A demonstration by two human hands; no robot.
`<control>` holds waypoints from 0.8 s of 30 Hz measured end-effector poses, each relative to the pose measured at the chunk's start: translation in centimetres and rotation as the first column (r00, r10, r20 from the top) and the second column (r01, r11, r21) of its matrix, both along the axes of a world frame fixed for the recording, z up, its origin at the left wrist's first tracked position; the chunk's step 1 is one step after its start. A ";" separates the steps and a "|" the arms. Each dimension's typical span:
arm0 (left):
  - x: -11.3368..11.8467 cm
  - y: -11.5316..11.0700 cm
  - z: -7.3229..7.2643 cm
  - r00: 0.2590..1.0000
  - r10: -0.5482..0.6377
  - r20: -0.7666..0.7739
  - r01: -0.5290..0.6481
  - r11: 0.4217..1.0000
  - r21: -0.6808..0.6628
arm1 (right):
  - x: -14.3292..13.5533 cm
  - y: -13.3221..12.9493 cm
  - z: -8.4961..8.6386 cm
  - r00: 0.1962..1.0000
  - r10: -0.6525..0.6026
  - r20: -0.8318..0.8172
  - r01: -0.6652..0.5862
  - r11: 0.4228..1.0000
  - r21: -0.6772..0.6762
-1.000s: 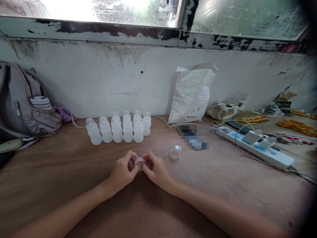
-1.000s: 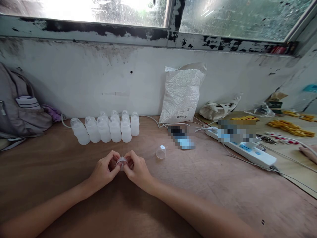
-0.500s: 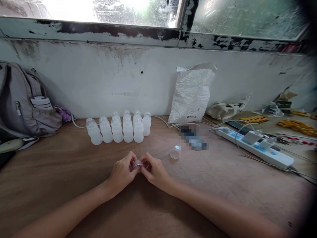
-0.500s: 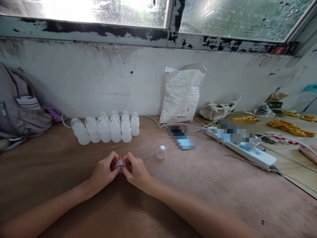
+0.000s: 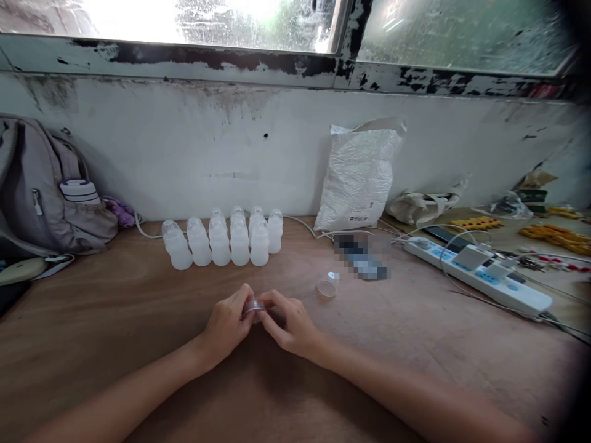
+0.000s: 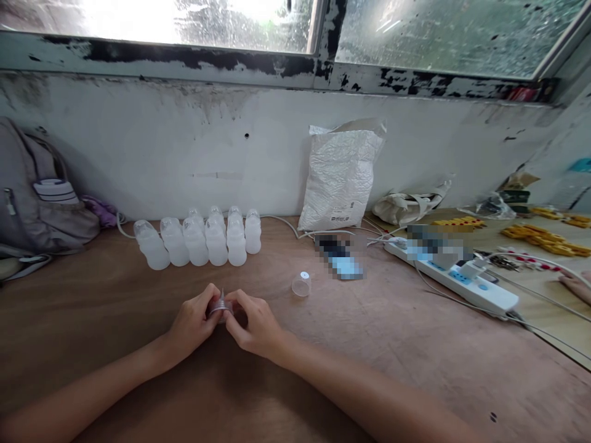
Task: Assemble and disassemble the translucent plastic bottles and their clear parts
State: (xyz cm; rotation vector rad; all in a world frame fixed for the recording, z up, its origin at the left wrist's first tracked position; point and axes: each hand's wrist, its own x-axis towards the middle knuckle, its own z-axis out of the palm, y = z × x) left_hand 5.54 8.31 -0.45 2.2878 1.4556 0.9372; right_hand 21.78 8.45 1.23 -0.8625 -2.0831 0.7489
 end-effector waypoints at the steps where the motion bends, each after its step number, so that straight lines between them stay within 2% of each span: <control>1: -0.1 0.0 0.1 1.000 0.016 0.024 -0.016 1.000 0.006 | 0.0 -0.1 0.3 1.000 0.004 -0.031 -0.004 1.000 -0.021; 5: -0.1 0.4 0.6 0.981 0.057 0.185 -0.054 0.998 -0.023 | 0.0 0.2 0.1 0.987 -0.025 -0.156 0.008 0.994 -0.109; 8: -0.2 0.7 1.0 0.966 0.025 0.259 -0.010 0.998 -0.058 | 0.0 1.0 -0.9 0.973 -0.074 -0.221 0.040 0.987 -0.154; 10: -0.3 0.9 1.0 0.975 -0.022 0.222 0.030 0.999 -0.035 | 0.0 1.6 -1.6 0.972 -0.104 -0.209 0.070 0.984 -0.161; 13: -0.6 1.3 0.7 0.992 -0.082 0.091 0.080 0.997 0.023 | 0.2 2.3 -2.1 0.989 -0.097 -0.112 0.086 0.992 -0.096; 18: -1.1 1.4 0.8 0.990 -0.085 -0.115 0.098 0.989 0.110 | 0.4 2.7 -2.0 0.998 -0.064 -0.015 0.065 0.998 0.015; 21: -1.8 1.6 2.7 0.978 -0.066 -0.198 0.111 0.968 0.226 | 0.3 2.6 -1.9 0.995 -0.096 -0.002 0.096 0.995 0.028; 22: -2.4 1.9 3.9 0.980 -0.032 -0.195 0.084 0.960 0.267 | 0.3 2.6 -1.9 0.994 -0.106 -0.003 0.106 0.994 0.029; 24: -3.8 2.9 6.9 0.988 0.108 -0.114 -0.060 0.931 0.361 | 0.3 2.5 -1.9 0.994 -0.111 -0.011 0.111 0.993 0.026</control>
